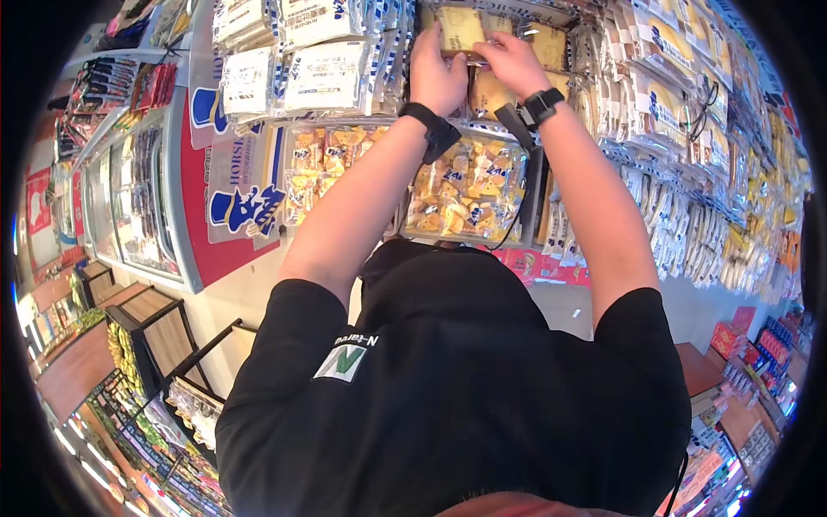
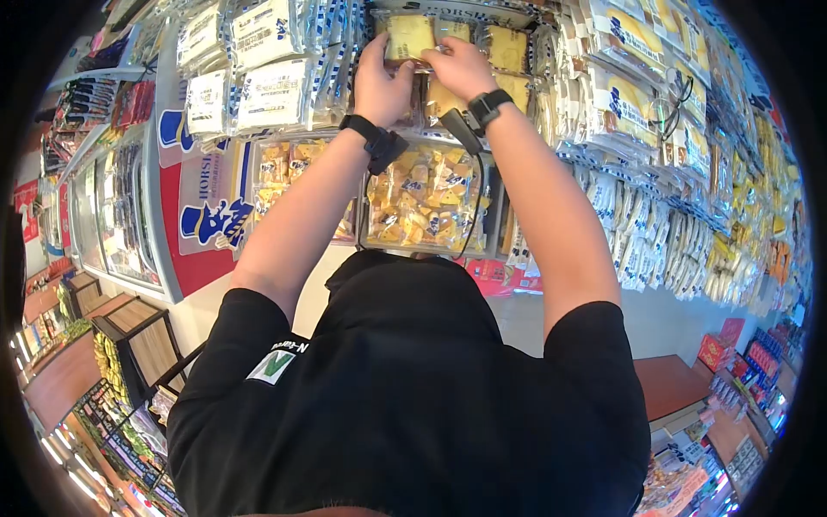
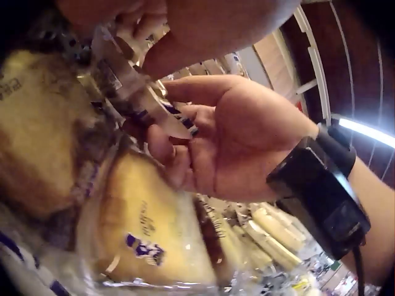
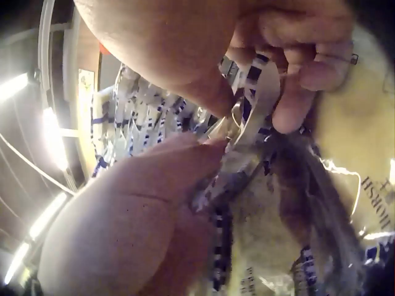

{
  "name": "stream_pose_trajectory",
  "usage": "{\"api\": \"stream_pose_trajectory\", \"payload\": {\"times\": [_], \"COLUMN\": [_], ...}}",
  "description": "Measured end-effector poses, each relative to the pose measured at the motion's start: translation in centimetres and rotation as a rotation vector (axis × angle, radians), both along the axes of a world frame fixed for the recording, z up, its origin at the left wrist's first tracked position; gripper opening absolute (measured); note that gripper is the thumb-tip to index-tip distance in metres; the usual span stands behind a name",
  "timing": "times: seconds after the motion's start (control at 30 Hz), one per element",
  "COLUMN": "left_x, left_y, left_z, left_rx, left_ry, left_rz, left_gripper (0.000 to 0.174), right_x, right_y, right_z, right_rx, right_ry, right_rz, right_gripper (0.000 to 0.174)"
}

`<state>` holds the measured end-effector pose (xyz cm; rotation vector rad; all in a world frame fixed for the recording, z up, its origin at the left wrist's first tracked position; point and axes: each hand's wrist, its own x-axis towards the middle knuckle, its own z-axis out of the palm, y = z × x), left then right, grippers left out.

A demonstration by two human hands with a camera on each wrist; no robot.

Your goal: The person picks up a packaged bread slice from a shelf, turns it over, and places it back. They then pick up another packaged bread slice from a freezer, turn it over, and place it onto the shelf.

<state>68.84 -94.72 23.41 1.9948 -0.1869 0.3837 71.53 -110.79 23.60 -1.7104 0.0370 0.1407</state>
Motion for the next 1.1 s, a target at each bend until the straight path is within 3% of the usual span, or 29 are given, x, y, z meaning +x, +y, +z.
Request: {"api": "stream_pose_trajectory", "payload": {"times": [0.07,0.1,0.2,0.27,0.33,0.43,0.57,0.63,0.73,0.77,0.87,0.93,1.0,1.1], "left_x": [0.4,0.8,0.9,1.1,1.3,1.8,1.4,0.5,-1.5,-1.9,-3.6,-4.7,-5.5,-6.6], "left_y": [0.0,0.2,0.3,0.2,0.0,-0.1,-0.4,-0.4,-0.3,-0.2,-0.2,-0.1,0.0,0.4], "left_z": [0.0,-0.3,-1.2,-1.5,-1.5,-1.3,-0.8,-0.4,0.3,0.0,0.2,0.4,0.5,0.7], "left_rx": [0.101,0.165,0.204,0.202,0.204,0.194,0.188,0.175,0.191,0.187,0.203,0.177,0.148,0.150], "left_ry": [-0.134,-0.190,-0.161,-0.136,-0.093,-0.068,-0.058,-0.048,-0.013,-0.043,-0.036,-0.023,-0.041,-0.015], "left_rz": [0.038,0.049,0.039,0.038,0.045,0.054,0.054,0.060,0.035,0.023,-0.008,-0.040,-0.096,-0.113], "left_gripper": [0.058,0.057,0.056,0.053,0.051,0.048,0.049,0.051,0.054,0.057,0.060,0.064,0.067,0.066], "right_x": [0.9,0.9,-0.5,-0.8,-0.6,-0.2,0.9,1.2,1.4,0.4,2.3,3.7,4.9,5.3], "right_y": [0.5,0.7,1.0,0.8,0.6,1.0,1.9,2.3,2.8,4.0,4.6,4.6,5.1,5.1], "right_z": [-0.4,-0.1,0.8,1.3,-0.5,-1.5,-1.6,-1.3,0.2,6.2,4.3,1.1,-1.2,-1.4], "right_rx": [-0.329,-0.325,-0.661,-0.677,-0.819,-0.968,-0.963,-1.084,-1.065,-1.063,-1.082,-0.965,-1.021,-1.052], "right_ry": [0.026,0.025,-0.289,-0.334,-0.615,-0.543,-0.488,-0.620,-0.749,-0.347,-0.363,-0.463,-0.755,-0.690], "right_rz": [0.092,0.099,0.069,0.115,0.141,0.186,0.173,0.104,0.157,0.403,0.496,0.472,0.305,0.321], "right_gripper": [0.063,0.063,0.065,0.064,0.061,0.058,0.056,0.056,0.056,0.075,0.071,0.064,0.057,0.058]}}
